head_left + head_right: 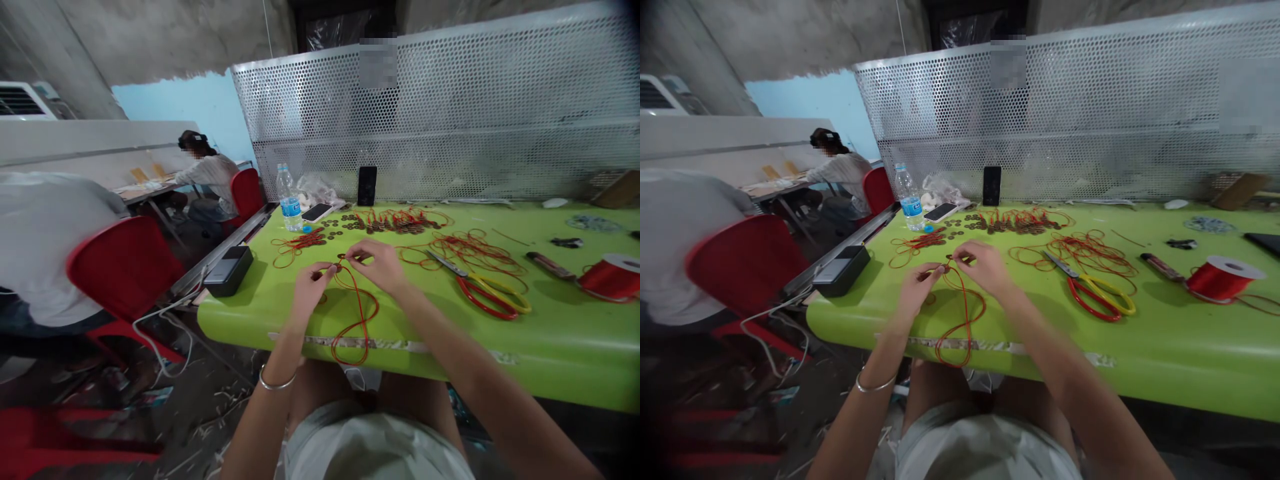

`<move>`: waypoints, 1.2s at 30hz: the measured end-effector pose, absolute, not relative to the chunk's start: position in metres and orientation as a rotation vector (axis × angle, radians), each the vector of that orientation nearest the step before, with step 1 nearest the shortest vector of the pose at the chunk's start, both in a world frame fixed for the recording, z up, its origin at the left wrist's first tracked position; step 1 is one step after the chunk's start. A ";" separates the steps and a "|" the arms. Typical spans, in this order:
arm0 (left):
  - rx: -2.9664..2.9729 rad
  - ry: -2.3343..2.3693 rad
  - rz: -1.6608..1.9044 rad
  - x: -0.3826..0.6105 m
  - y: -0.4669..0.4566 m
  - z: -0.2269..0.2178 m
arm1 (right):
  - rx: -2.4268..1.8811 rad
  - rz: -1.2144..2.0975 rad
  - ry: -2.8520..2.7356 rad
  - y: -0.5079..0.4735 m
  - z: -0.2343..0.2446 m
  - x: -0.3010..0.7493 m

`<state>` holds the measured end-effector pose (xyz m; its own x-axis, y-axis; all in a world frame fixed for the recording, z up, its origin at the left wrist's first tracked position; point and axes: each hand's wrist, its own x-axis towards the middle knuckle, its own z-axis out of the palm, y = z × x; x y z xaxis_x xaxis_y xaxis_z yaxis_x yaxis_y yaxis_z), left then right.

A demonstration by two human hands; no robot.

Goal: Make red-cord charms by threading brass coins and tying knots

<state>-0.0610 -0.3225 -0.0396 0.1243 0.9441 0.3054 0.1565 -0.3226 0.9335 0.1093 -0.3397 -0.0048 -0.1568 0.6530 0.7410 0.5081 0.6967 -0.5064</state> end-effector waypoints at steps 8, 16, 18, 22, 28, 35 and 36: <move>1.617 1.098 1.289 -0.062 -0.321 -0.043 | -0.886 0.037 -1.871 -0.341 -0.004 0.111; 1.627 1.029 1.328 -0.061 -0.322 -0.040 | -0.861 -0.030 -1.938 -0.342 -0.005 0.109; 1.628 1.022 1.339 -0.061 -0.323 -0.039 | -0.843 -0.001 -1.930 -0.342 -0.005 0.108; 1.603 1.014 1.369 -0.060 -0.324 -0.037 | -0.789 0.139 -1.895 -0.342 -0.005 0.105; 1.640 0.969 1.380 -0.061 -0.326 -0.037 | -0.830 0.528 -1.756 -0.342 -0.004 0.102; 1.726 0.985 1.381 -0.061 -0.331 -0.031 | -0.878 0.862 -1.547 -0.333 -0.010 0.102; 1.745 0.985 1.379 -0.060 -0.332 -0.030 | -0.881 0.900 -1.524 -0.332 -0.010 0.102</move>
<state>-0.0603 -0.3319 -0.0297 0.1463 0.8802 0.4516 0.1421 -0.4704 0.8709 0.1019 -0.3319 -0.0099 -0.1179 0.8975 0.4250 0.0608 0.4337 -0.8990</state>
